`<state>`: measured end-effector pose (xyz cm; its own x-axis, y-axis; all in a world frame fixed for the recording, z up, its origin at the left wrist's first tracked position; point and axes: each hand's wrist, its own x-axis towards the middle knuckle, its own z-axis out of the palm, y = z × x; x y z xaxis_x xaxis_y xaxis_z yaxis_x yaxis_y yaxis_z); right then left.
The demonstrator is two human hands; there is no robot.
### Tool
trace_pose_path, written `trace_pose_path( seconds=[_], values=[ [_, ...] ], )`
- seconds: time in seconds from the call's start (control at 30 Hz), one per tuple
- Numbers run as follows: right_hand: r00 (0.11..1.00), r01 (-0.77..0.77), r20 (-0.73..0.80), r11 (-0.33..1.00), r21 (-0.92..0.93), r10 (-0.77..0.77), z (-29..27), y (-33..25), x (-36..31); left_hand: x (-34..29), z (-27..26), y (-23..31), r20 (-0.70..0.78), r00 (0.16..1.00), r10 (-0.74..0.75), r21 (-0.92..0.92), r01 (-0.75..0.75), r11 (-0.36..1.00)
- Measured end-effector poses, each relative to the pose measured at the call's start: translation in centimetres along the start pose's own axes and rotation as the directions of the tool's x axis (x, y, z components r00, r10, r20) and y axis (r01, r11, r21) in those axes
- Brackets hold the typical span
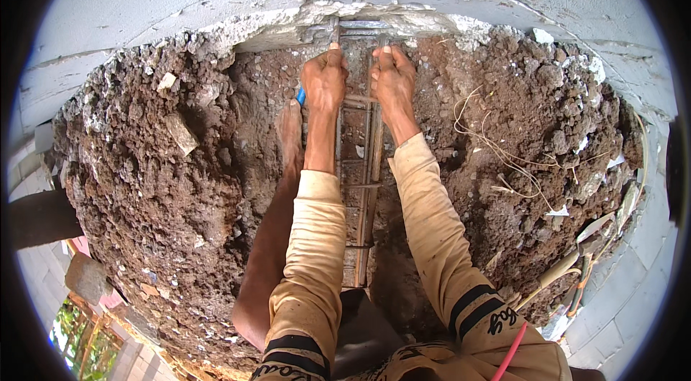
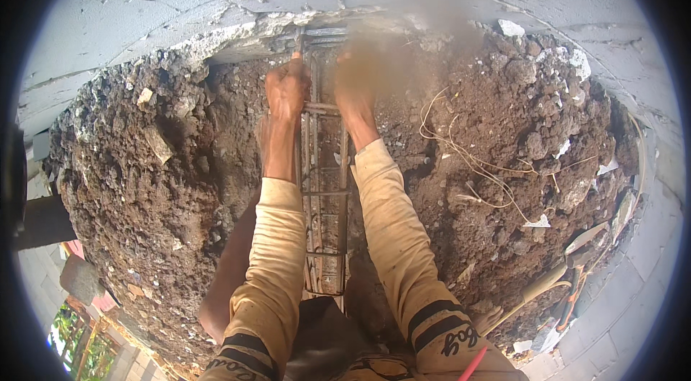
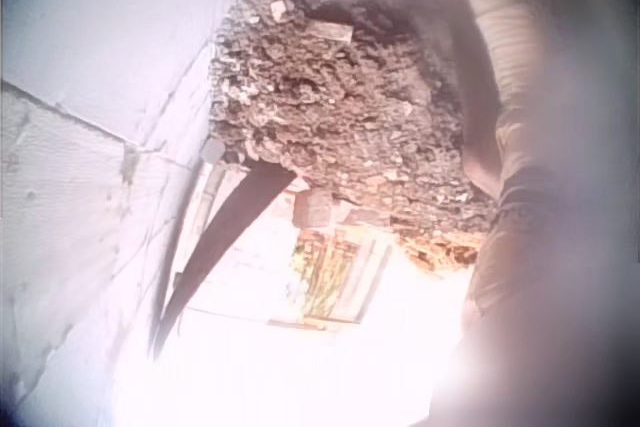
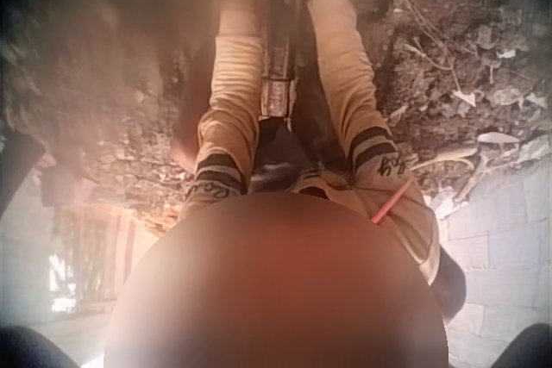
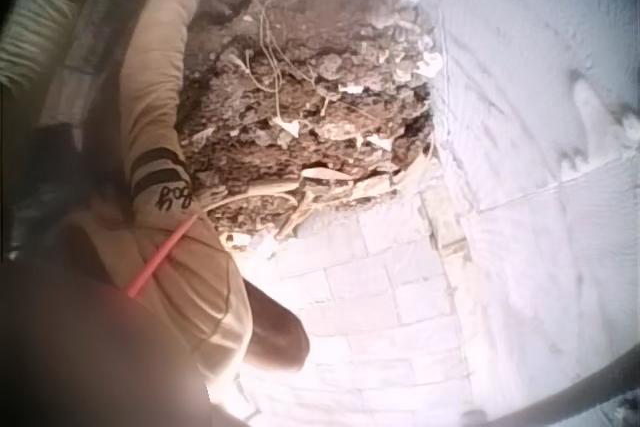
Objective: The person uses a hammer and chisel to break away concrete and soil around a metal rebar cage embedded in the ground. They then adjust and position the rebar cage within the excavated area.
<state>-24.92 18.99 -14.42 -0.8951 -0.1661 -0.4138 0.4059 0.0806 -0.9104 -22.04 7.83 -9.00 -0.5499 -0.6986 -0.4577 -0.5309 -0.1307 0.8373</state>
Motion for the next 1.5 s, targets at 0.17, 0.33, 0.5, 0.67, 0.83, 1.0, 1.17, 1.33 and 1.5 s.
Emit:
trace_pose_path(
  seconds=[0.17, 0.33, 0.5, 0.67, 0.83, 1.0, 1.17, 1.33, 1.5],
  values=[
    [1.0, -0.011, 0.004, 0.999, 0.039, 0.01, 0.4, -2.9, 0.3, 0.2, -0.8, 0.6, 0.001, 0.999, 0.051, 0.123, -0.051, 0.991],
    [0.999, 0.042, -0.015, 0.998, 0.037, -0.041, 0.5, -3.4, 0.0, -0.9, -1.0, 2.0, -0.026, 0.999, 0.028, 0.089, -0.025, 0.996],
    [0.998, 0.053, -0.026, 0.996, -0.073, -0.055, 0.8, -2.5, 1.0, 0.6, -0.7, 1.4, -0.025, 0.999, 0.042, 0.121, -0.039, 0.992],
    [0.99, -0.108, 0.097, 0.989, 0.098, 0.099, 0.6, -4.1, 0.4, 0.7, -1.7, 1.1, -0.017, 1.0, 0.005, 0.186, -0.002, 0.983],
    [0.978, -0.165, 0.143, 0.981, 0.098, 0.15, 0.2, -6.7, -0.6, 1.9, -1.0, 0.0, -0.005, 0.992, 0.124, 0.163, -0.121, 0.979],
    [0.979, -0.065, 0.195, 0.998, 0.014, 0.061, -0.8, -5.2, 0.2, 0.9, -1.1, 0.5, -0.01, 0.997, 0.074, 0.116, -0.072, 0.991],
    [0.912, -0.185, 0.366, 0.982, -0.033, 0.184, -2.9, -6.6, 1.0, 1.0, -1.2, 0.3, -0.032, 0.993, 0.112, 0.137, -0.107, 0.985],
    [0.9, -0.249, 0.35, 0.966, -0.075, 0.259, -3.2, -7.2, 0.4, 1.7, -1.3, -0.7, 0.071, 0.997, -0.002, -0.049, 0.005, 0.999],
    [0.935, -0.222, 0.287, 0.975, 0.018, 0.208, -2.5, -5.8, -0.8, 1.6, -1.1, -0.7, 0.071, 0.995, 0.069, 0.03, -0.071, 0.997]
  ],
)
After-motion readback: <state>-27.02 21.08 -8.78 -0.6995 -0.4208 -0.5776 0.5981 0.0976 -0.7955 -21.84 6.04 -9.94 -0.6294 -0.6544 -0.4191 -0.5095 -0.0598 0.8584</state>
